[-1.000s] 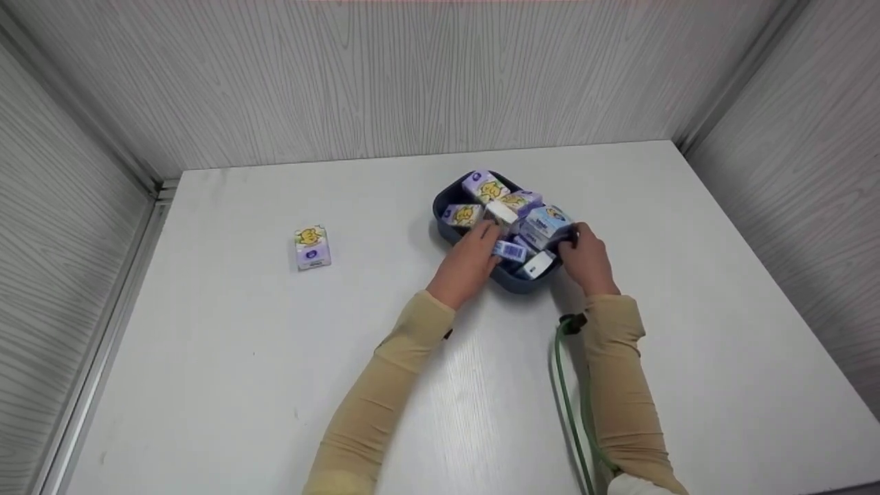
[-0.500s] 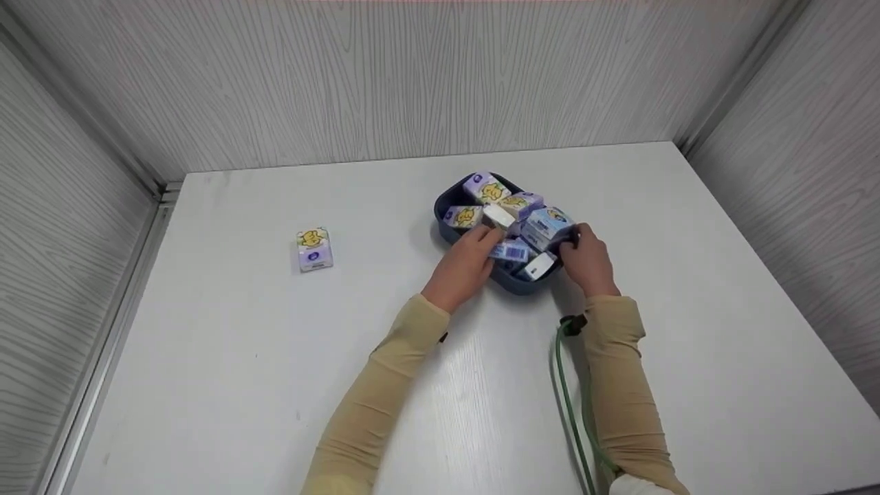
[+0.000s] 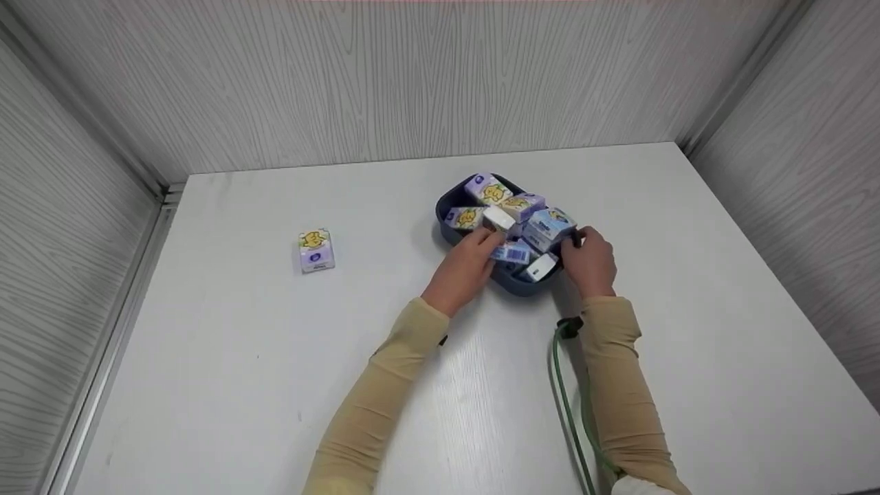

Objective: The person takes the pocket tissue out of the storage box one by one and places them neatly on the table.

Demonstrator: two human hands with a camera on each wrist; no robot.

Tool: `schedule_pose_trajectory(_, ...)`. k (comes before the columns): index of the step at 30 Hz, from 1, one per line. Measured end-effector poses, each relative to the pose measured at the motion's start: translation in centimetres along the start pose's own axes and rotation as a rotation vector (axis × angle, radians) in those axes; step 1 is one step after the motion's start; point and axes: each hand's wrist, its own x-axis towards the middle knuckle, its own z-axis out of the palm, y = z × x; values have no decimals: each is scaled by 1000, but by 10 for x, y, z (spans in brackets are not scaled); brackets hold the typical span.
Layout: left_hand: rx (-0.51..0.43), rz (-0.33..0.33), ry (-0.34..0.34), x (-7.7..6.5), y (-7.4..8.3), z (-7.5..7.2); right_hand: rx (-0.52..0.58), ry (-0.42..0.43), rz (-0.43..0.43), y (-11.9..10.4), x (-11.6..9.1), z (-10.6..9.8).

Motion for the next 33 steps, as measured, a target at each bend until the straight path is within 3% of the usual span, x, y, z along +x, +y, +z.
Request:
schedule_pose_trajectory(6, -12, 4, 0, -2, 0, -2, 36, 5, -7, -2, 0, 2)
schedule_pose_trajectory(14, -10, 14, 50, -9, -4, -5, 97, -5, -64, -5, -2, 6)
schedule_pose_trajectory(26, 36, -75, 208, -29, -29, -24, 98, -21, -48, -3, -1, 5)
schedule_pose_trajectory(33, 72, -173, 228, -45, -49, -40, 103, -26, -42, -2, 2, 3)
